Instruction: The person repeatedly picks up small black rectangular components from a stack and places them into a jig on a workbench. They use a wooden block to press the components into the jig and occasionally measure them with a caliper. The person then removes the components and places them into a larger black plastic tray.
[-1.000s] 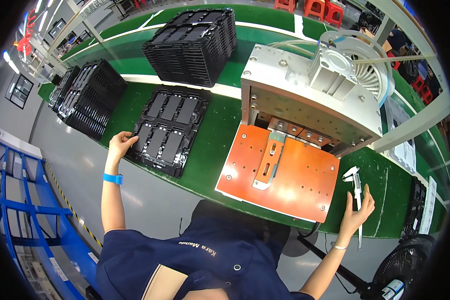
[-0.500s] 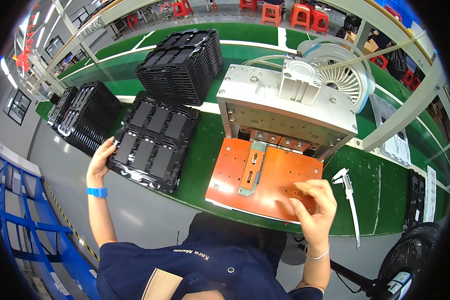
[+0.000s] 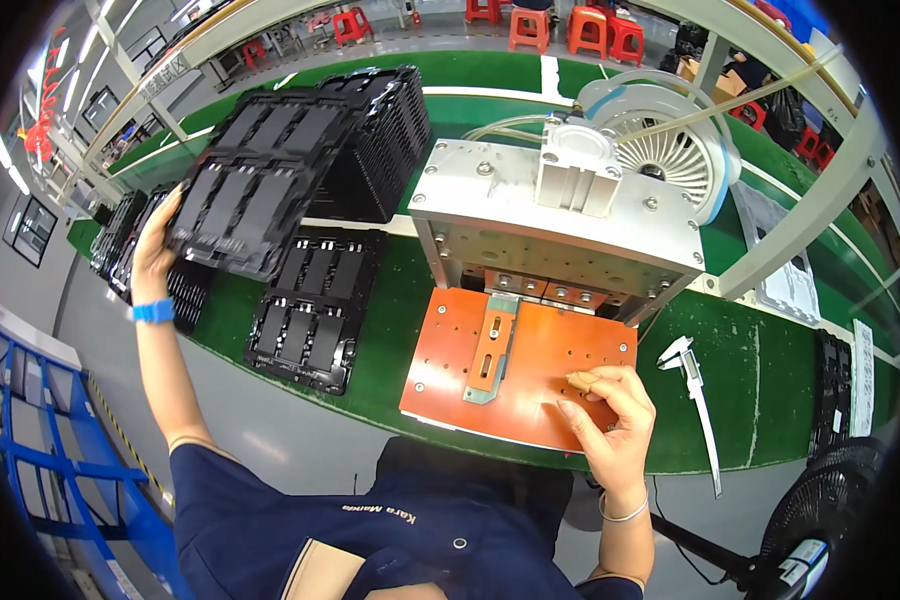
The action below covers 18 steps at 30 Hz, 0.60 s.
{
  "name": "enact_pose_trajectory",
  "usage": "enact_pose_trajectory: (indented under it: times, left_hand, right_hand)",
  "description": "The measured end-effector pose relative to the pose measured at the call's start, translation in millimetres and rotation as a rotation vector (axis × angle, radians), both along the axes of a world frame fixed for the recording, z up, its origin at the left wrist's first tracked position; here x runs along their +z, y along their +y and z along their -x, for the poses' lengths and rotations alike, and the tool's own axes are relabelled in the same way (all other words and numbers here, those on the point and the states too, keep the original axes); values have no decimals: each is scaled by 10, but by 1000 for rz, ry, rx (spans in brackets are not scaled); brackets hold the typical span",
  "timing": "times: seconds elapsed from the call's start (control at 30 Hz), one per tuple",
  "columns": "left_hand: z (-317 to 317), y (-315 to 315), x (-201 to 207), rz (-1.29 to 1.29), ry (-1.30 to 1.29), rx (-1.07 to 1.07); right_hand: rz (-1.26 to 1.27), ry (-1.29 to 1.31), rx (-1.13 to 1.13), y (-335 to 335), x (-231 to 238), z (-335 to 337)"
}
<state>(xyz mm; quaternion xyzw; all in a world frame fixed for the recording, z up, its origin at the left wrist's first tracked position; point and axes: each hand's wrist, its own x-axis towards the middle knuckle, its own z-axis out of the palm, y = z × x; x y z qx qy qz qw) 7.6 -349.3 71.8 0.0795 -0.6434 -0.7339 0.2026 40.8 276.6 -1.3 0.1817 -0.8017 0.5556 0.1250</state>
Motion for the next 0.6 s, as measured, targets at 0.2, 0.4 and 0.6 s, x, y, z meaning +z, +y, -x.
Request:
enact_pose_trajectory:
  times: [0.2, 0.4, 0.6]
  left_hand:
    - [1561, -184, -292, -112, 48, -152]
    - [2137, -185, -343, 498, -181, 79]
    - [2269, -408, -695, 1194, -385, 431]
  right_hand:
    - [-46, 24, -36, -15, 16, 34]
    - [-58, 60, -51, 26, 3, 40]
    - [-86, 60, -25, -3, -2, 3]
